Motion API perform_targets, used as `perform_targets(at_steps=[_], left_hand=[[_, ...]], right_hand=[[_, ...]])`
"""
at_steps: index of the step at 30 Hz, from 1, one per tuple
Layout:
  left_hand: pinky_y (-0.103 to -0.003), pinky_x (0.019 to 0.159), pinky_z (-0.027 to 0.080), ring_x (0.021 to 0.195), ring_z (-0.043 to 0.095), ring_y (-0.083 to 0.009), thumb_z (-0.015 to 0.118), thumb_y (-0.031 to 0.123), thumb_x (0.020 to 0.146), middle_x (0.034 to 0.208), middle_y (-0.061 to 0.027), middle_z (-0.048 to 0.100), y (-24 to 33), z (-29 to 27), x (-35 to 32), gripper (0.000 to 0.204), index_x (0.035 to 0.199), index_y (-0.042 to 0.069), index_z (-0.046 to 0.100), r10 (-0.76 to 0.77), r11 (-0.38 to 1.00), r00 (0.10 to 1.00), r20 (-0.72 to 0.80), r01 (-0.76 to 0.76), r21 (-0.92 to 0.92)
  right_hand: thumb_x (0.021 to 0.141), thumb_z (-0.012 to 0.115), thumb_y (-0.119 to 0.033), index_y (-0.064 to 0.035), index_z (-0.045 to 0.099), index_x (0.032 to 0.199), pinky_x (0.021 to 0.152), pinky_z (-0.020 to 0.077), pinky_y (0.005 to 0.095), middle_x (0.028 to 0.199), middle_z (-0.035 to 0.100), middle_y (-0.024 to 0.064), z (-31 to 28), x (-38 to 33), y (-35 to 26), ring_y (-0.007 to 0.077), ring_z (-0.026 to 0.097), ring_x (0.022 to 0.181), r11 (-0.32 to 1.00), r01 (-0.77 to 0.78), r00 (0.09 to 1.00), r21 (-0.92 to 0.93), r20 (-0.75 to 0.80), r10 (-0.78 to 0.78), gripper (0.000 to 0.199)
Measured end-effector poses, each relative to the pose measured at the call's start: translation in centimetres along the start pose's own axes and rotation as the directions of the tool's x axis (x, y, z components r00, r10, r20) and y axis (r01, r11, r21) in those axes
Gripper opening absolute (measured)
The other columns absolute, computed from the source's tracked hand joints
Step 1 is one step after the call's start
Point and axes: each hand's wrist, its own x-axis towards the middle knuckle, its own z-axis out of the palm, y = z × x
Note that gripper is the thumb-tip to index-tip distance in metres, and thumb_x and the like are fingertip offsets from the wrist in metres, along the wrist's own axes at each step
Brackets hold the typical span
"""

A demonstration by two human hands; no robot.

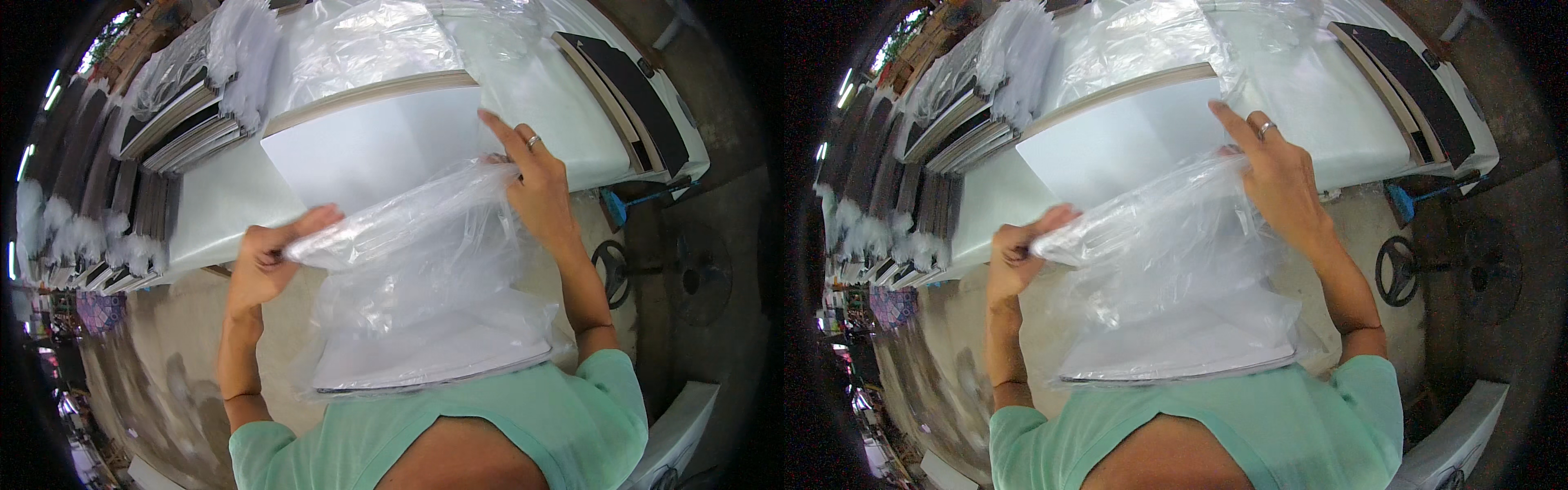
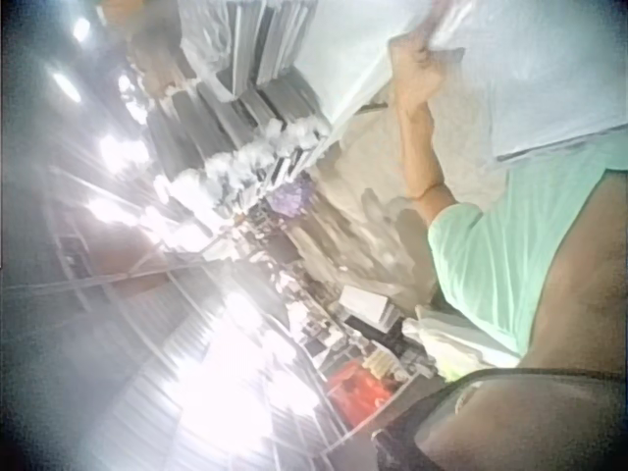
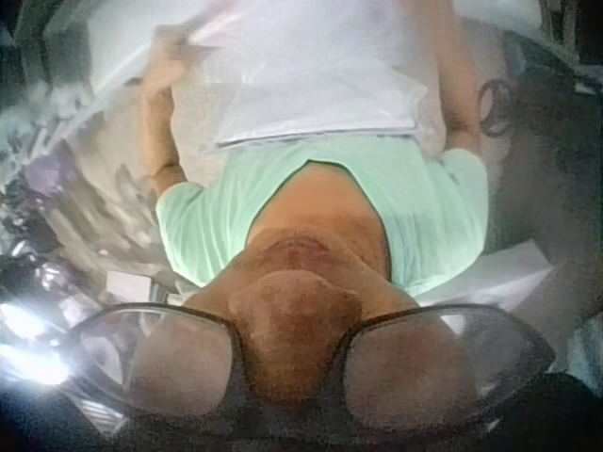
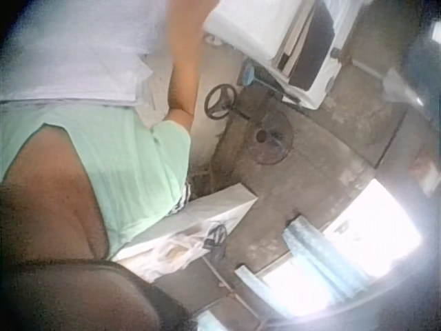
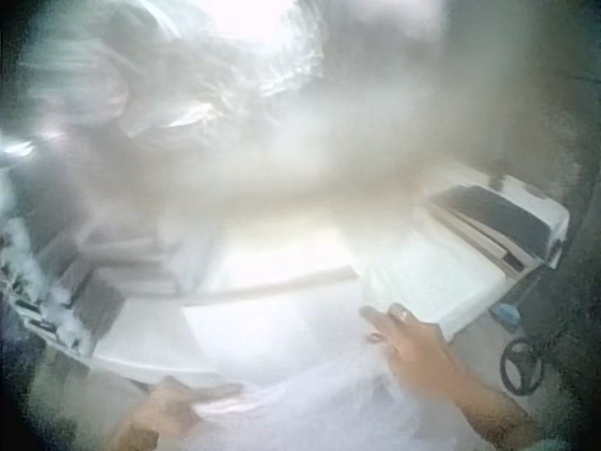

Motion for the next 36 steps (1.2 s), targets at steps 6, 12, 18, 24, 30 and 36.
perform_targets(at_steps=[6, 12, 18, 24, 30, 36], left_hand=[[-0.052, 0.1, 0.033, 0.118, 0.038, -0.0488, 0.034, -0.023, 0.059, 0.14, -0.0241, 0.026, -4.5, -0.5, -0.8, 0.086, 0.131, 0.022, 0.044, 0.227, 0.355, 0.973, -0.038, -0.119, -0.927], [-0.04, 0.088, 0.046, 0.105, 0.054, -0.042, 0.04, -0.023, 0.066, 0.131, -0.0275, 0.039, -3.1, 0.4, -1.6, 0.074, 0.13, 0.014, 0.045, 0.093, 0.165, 0.99, -0.107, -0.121, -0.979], [-0.029, 0.086, 0.046, 0.106, 0.057, -0.023, 0.052, -0.018, 0.071, 0.112, -0.0164, 0.06, 2.3, 1.9, -1.4, 0.048, 0.115, 0.0, 0.057, 0.132, 0.902, 0.779, -0.612, 0.162, 0.401], [-0.022, 0.065, 0.048, 0.108, 0.057, -0.0224, 0.051, -0.017, 0.068, 0.122, -0.0129, 0.054, 1.3, 1.6, 0.3, 0.057, 0.119, 0.006, 0.056, 0.407, 0.737, 0.644, -0.648, 0.188, 0.649], [-0.031, 0.088, 0.045, 0.117, 0.048, -0.0261, 0.04, -0.018, 0.069, 0.128, -0.0148, 0.049, 1.4, 1.1, 0.9, 0.056, 0.12, 0.0, 0.052, 0.171, 0.817, 0.695, -0.698, 0.296, 0.496], [-0.042, 0.097, 0.041, 0.124, 0.036, -0.0384, 0.041, -0.014, 0.071, 0.134, -0.0217, 0.037, -0.9, -3.6, 0.1, 0.045, 0.115, -0.012, 0.048, -0.186, 0.753, 0.971, -0.151, 0.042, -0.657]], right_hand=[[0.066, 0.053, 0.013, -0.0227, 0.034, 0.136, 0.062, 0.0504, 0.0357, 0.089, 0.055, 0.0155, 0.8, 2.5, 0.8, 0.0286, 0.062, 0.076, 0.986, -0.07, 0.997, -0.153, -0.035, 0.065, 0.08], [0.065, 0.053, 0.014, -0.0245, 0.03, 0.138, 0.061, 0.0505, 0.0337, 0.09, 0.058, 0.0152, 1.0, 0.4, 0.2, 0.0251, 0.063, 0.072, 0.981, -0.097, 0.995, -0.17, 0.0, 0.098, 0.085], [0.061, 0.053, 0.015, -0.0194, 0.032, 0.138, 0.058, 0.0497, 0.0332, 0.081, 0.055, 0.0102, 0.0, -2.5, -1.0, 0.018, 0.06, 0.064, 0.998, -0.023, 0.998, -0.056, -0.065, 0.019, 0.087], [0.056, 0.051, 0.017, -0.0068, 0.046, 0.129, 0.055, 0.0457, 0.0269, 0.077, 0.052, 0.0083, 0.0, -3.1, -1.6, 0.0147, 0.05, 0.058, 0.997, 0.074, 0.984, -0.005, -0.162, -0.074, 0.077], [0.059, 0.057, 0.011, -0.0016, 0.061, 0.101, 0.055, 0.0468, 0.0283, 0.076, 0.053, 0.0074, -0.5, -3.3, -1.8, 0.0171, 0.055, 0.061, 0.99, 0.133, 0.972, 0.048, -0.203, -0.121, 0.044], [0.074, 0.06, -0.003, 0.0025, 0.061, 0.097, 0.065, 0.0459, 0.0241, 0.088, 0.06, 0.0091, -5.3, 1.1, -1.5, 0.0143, 0.058, 0.072, 0.804, -0.367, 0.879, 0.468, 0.457, 0.135, 0.024]])
